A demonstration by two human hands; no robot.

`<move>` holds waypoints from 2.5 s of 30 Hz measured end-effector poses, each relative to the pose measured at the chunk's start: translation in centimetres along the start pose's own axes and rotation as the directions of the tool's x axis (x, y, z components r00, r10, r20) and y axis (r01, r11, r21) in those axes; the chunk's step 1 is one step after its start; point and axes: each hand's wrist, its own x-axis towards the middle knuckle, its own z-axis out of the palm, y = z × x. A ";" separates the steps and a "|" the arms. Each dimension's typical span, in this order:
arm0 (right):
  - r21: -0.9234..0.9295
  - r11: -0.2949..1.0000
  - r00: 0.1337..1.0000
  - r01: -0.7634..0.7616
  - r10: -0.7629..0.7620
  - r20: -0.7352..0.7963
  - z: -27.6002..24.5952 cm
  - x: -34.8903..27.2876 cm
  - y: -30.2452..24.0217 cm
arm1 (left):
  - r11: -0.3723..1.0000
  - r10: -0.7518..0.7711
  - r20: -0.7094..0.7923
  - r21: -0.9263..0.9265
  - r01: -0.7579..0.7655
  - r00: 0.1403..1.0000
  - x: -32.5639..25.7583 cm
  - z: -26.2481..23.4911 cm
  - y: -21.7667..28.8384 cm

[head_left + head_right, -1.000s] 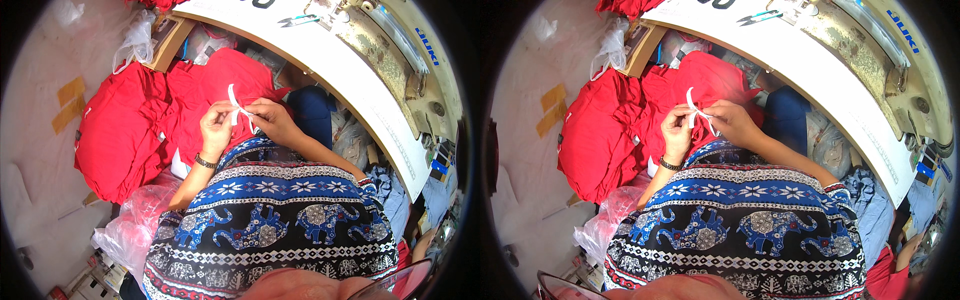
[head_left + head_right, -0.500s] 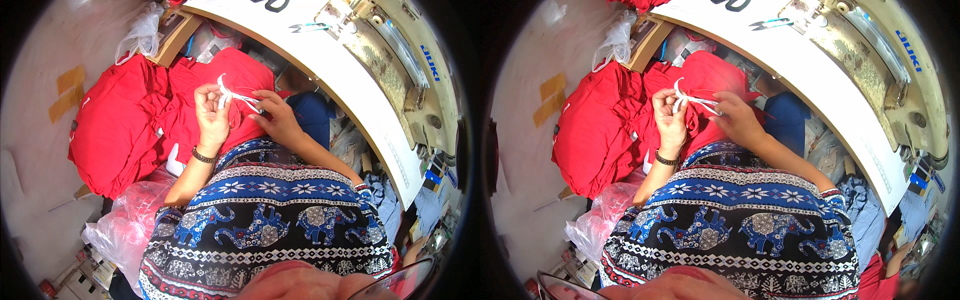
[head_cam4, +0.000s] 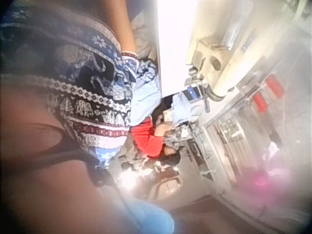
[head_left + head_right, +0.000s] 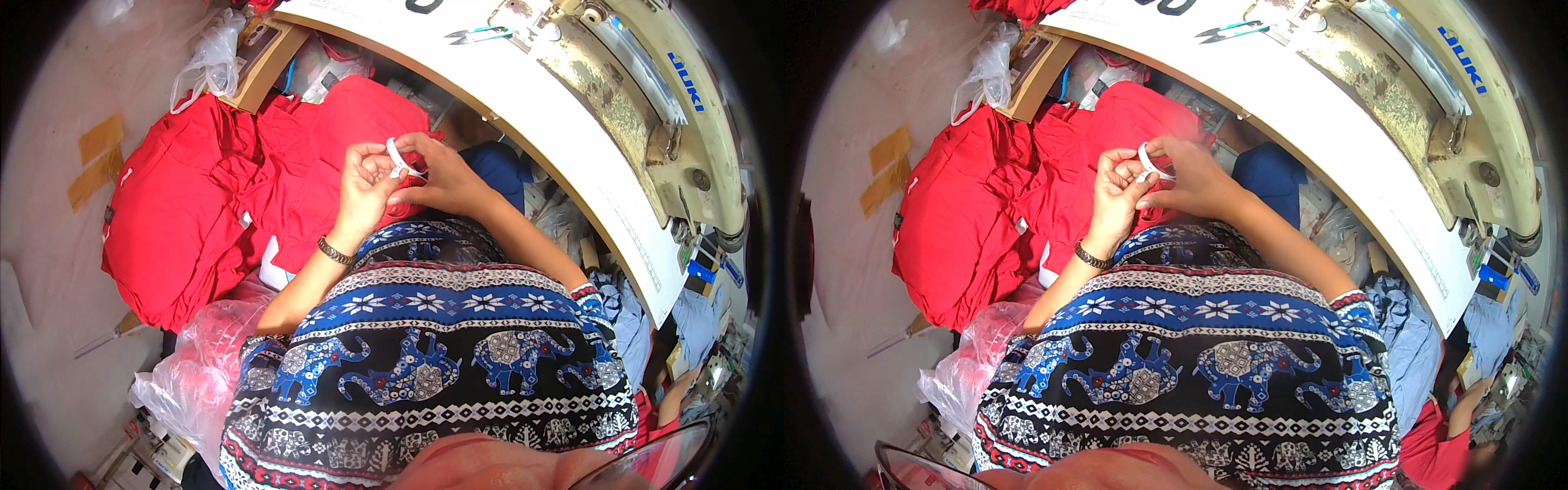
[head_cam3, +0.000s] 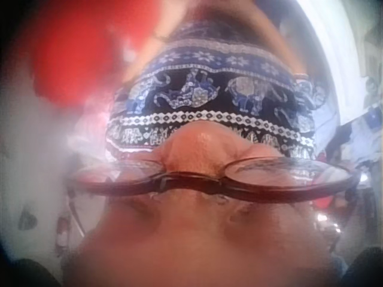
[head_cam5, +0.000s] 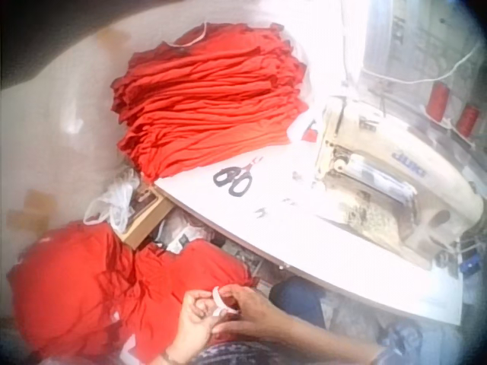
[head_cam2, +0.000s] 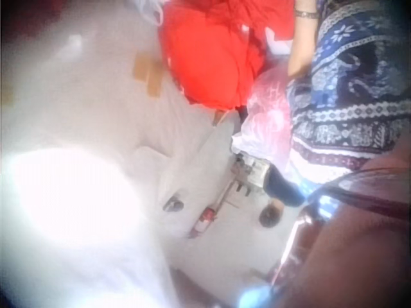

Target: The person picks up red garments from a stack, identifies white tags on them, and uses shears to trim threads or tags. They handle each garment individually and place it back onto the stack.

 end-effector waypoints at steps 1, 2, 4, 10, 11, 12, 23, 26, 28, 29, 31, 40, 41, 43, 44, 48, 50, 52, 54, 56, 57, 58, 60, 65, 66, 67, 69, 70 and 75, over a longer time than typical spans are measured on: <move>-0.006 0.999 0.999 -0.032 0.032 0.011 0.0 0.1 -0.2 | 0.999 -0.034 0.018 -0.028 0.035 0.999 0.0 -0.1 0.2; -0.013 0.999 0.999 -0.032 0.032 0.001 0.3 0.1 0.0 | 0.996 -0.069 0.032 -0.056 0.071 0.997 0.0 -0.2 0.3; -0.027 0.999 0.999 -0.033 0.032 -0.020 0.8 0.0 0.8 | 0.994 -0.082 0.024 -0.064 0.084 0.996 0.1 -0.1 0.6; -0.231 0.972 0.981 0.032 -0.075 -0.177 1.6 -1.1 1.8 | 0.994 -0.052 -0.023 -0.096 0.049 0.998 0.3 0.8 0.4; -0.237 0.971 0.979 0.019 -0.066 -0.194 1.6 -1.2 1.6 | 0.996 -0.046 -0.033 -0.081 0.044 0.998 0.4 0.6 0.3; -0.242 0.970 0.976 0.005 -0.057 -0.210 1.5 -1.4 1.3 | 0.997 -0.041 -0.043 -0.065 0.038 0.998 0.4 0.5 0.2; -0.172 0.984 0.974 -0.047 0.007 -0.225 1.0 -1.6 1.1 | 0.999 -0.011 -0.012 -0.031 0.011 1.000 0.4 0.8 0.0; -0.070 0.979 0.968 -0.192 0.178 -0.175 0.8 -1.7 1.3 | 0.999 -0.028 0.022 0.017 0.028 0.999 0.6 0.5 0.1; -0.027 0.973 0.964 -0.229 0.223 -0.148 0.7 -1.7 1.4 | 0.999 -0.039 0.019 0.020 0.038 0.999 0.6 0.5 0.2; -0.026 0.972 0.963 -0.235 0.229 -0.141 0.7 -1.8 1.3 | 0.999 -0.047 0.006 -0.001 0.047 0.999 0.7 0.6 0.4; -0.025 0.969 0.962 -0.247 0.243 -0.127 0.7 -1.8 1.2 | 0.999 -0.038 -0.017 -0.031 0.038 0.999 0.7 0.7 0.6; 0.111 0.957 0.959 -0.268 0.276 -0.063 1.0 -1.6 2.8 | 0.996 -0.068 -0.030 -0.054 0.066 0.997 1.4 0.0 0.1; 0.142 0.969 0.974 -0.202 0.214 -0.070 1.2 -1.5 3.3 | 0.997 -0.064 -0.018 -0.048 0.063 0.998 1.5 -0.1 0.1; 0.182 0.966 0.979 -0.186 0.197 -0.046 1.4 -1.4 3.6 | 0.996 -0.089 -0.001 -0.017 0.089 0.996 1.8 -0.2 0.2; 0.204 0.961 0.980 -0.188 0.198 -0.030 1.5 -1.7 3.3 | 0.994 -0.106 0.007 -0.023 0.106 0.994 1.6 -0.2 0.3; 0.578 0.765 0.943 -0.284 0.331 0.026 1.8 -1.6 3.5 | 0.977 -0.010 0.108 0.214 -0.013 0.994 4.6 -0.2 2.1; 0.564 0.703 0.880 -0.433 0.465 0.096 1.1 -1.8 3.5 | 0.648 0.358 0.129 0.679 -0.345 0.925 8.5 1.0 4.3; 0.562 0.654 0.841 -0.507 0.519 0.156 0.5 -1.8 3.4 | 0.314 0.491 0.312 0.808 -0.499 0.814 14.1 2.0 7.0; 0.585 0.621 0.835 -0.522 0.512 0.202 0.4 -1.8 3.2 | 0.211 0.563 0.380 0.793 -0.572 0.734 19.4 3.6 9.3; 0.641 0.529 0.800 -0.556 0.549 0.241 0.3 -1.9 3.4 | 0.085 0.500 0.415 0.850 -0.520 0.760 24.2 5.3 10.5; 0.668 0.484 0.787 -0.564 0.561 0.257 0.2 -1.9 3.3 | 0.153 0.314 0.371 0.889 -0.432 0.874 25.0 6.2 11.5; 0.680 0.474 0.786 -0.559 0.564 0.254 0.1 -1.9 3.1 | 0.121 0.297 0.376 0.897 -0.425 0.878 25.3 6.7 12.0; 0.715 0.425 0.772 -0.556 0.582 0.254 0.4 -2.1 3.5 | 0.065 0.232 0.384 0.911 -0.408 0.894 25.5 7.4 11.9; 0.701 0.465 0.792 -0.541 0.562 0.238 0.3 -1.7 2.7 | -0.254 -0.230 0.205 0.931 -0.262 0.951 23.6 6.2 15.9; 0.709 0.463 0.792 -0.532 0.568 0.223 0.0 -1.9 2.9 | -0.356 -0.248 0.301 0.856 -0.376 0.921 23.2 5.6 15.7; 0.706 0.474 0.805 -0.526 0.547 0.232 0.2 -1.7 2.5 | -0.241 -0.372 0.233 0.911 -0.336 0.899 23.0 2.4 16.0; 0.710 0.481 0.812 -0.515 0.540 0.222 0.0 -1.8 2.7 | 0.046 -0.276 0.340 0.939 -0.341 0.899 18.9 -1.6 16.8; 0.704 0.487 0.811 -0.518 0.542 0.222 0.0 -1.7 2.8 | 0.193 -0.240 0.391 0.916 -0.351 0.889 16.4 -3.9 16.5; 0.661 0.520 0.796 -0.541 0.571 0.202 0.4 -1.7 2.8 | 0.457 -0.391 0.292 0.885 -0.091 0.873 2.3 -7.8 15.1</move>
